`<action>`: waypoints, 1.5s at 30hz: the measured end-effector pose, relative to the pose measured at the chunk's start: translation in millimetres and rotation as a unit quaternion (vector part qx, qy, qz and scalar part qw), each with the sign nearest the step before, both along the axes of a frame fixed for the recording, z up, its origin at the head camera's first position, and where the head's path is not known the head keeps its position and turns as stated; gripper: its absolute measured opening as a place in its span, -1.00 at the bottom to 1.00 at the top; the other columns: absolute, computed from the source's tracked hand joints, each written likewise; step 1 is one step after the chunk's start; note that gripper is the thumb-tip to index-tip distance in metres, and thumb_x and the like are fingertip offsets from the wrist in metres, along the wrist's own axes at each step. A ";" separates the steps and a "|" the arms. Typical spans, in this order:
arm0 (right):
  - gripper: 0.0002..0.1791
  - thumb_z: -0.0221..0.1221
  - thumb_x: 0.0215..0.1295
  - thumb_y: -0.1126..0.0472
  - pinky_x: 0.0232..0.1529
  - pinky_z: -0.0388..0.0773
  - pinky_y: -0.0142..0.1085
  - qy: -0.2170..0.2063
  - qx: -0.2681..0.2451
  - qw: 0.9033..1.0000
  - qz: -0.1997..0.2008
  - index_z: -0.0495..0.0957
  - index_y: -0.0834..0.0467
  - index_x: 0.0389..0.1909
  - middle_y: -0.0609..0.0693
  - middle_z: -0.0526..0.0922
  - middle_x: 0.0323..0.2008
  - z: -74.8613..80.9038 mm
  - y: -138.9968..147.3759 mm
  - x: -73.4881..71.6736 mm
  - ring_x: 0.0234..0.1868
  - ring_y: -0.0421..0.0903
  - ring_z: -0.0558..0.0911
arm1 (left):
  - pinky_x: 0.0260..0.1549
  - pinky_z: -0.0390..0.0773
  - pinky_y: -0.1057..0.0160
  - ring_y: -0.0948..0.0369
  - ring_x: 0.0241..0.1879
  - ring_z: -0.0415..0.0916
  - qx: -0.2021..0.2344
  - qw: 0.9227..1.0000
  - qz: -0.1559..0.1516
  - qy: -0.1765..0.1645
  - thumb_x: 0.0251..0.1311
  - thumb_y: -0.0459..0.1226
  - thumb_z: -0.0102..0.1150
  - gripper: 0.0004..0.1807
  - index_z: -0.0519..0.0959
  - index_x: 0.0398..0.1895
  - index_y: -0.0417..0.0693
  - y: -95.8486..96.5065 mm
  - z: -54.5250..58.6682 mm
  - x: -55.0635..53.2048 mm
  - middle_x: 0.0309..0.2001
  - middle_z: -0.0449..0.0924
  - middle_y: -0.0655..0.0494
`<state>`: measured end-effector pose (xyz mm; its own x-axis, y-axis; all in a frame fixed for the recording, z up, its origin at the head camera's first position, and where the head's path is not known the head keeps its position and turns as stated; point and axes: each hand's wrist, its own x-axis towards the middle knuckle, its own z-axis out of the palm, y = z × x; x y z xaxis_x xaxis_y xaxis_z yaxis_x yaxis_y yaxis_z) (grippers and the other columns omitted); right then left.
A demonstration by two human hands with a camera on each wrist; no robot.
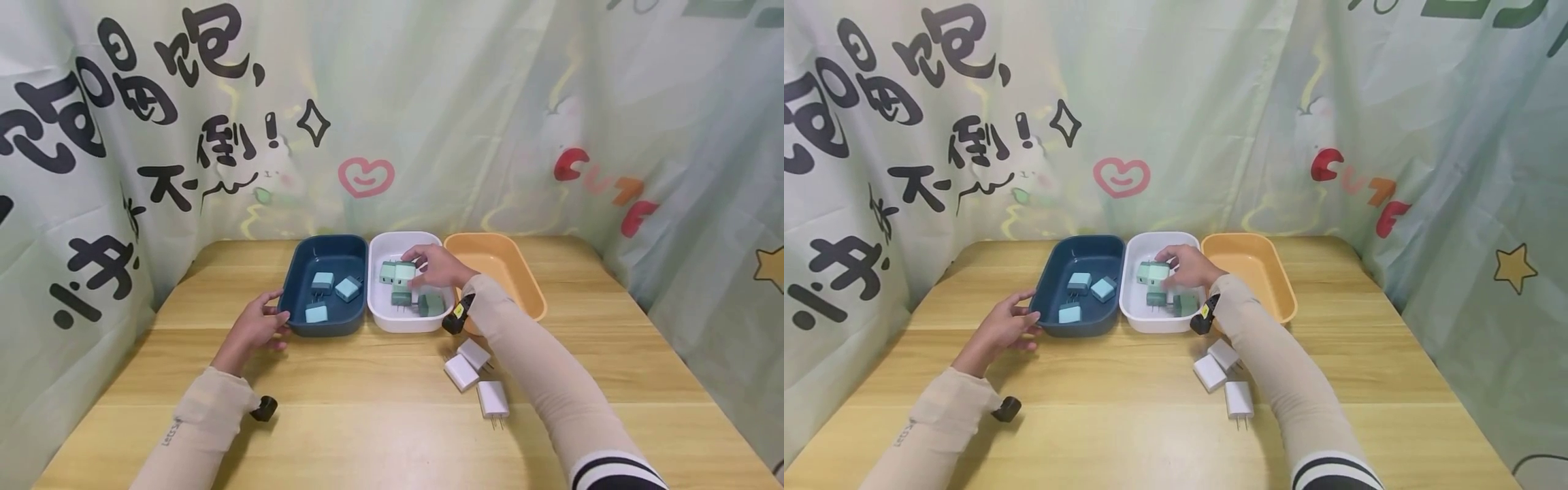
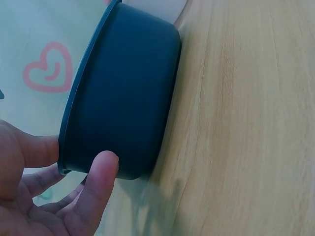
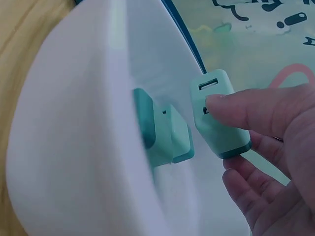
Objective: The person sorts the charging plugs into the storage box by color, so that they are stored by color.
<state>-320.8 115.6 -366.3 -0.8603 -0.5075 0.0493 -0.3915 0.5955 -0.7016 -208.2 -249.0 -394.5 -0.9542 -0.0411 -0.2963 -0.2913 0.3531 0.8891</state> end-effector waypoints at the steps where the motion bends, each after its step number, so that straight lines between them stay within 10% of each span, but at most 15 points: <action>1: -0.48 0.46 -0.04 0.36 0.03 0.55 -0.16 0.002 0.001 1.000 0.000 0.57 0.25 0.01 0.09 0.60 -0.04 0.1 0.2 -1.6 -0.03 0.06 0.56 | -0.37 0.68 0.12 -0.05 -0.13 0.51 0.000 1.000 0.000 0.001 0.41 -0.36 0.00 -0.31 0.02 0.53 0.07 0.2 0.0 -0.1 0.20 0.23 -0.26; 45: -0.43 0.40 0.01 0.44 0.15 0.47 -0.09 -0.033 -0.014 0.998 -0.050 0.49 0.29 0.12 0.16 0.54 0.10 -6.8 14.3 -20.8 0.14 0.13 0.50 | -0.37 0.68 0.11 -0.05 -0.15 0.51 0.004 1.000 0.000 0.002 0.42 -0.36 0.00 -0.33 0.04 0.52 0.07 1.4 -1.1 1.4 0.17 0.25 -0.25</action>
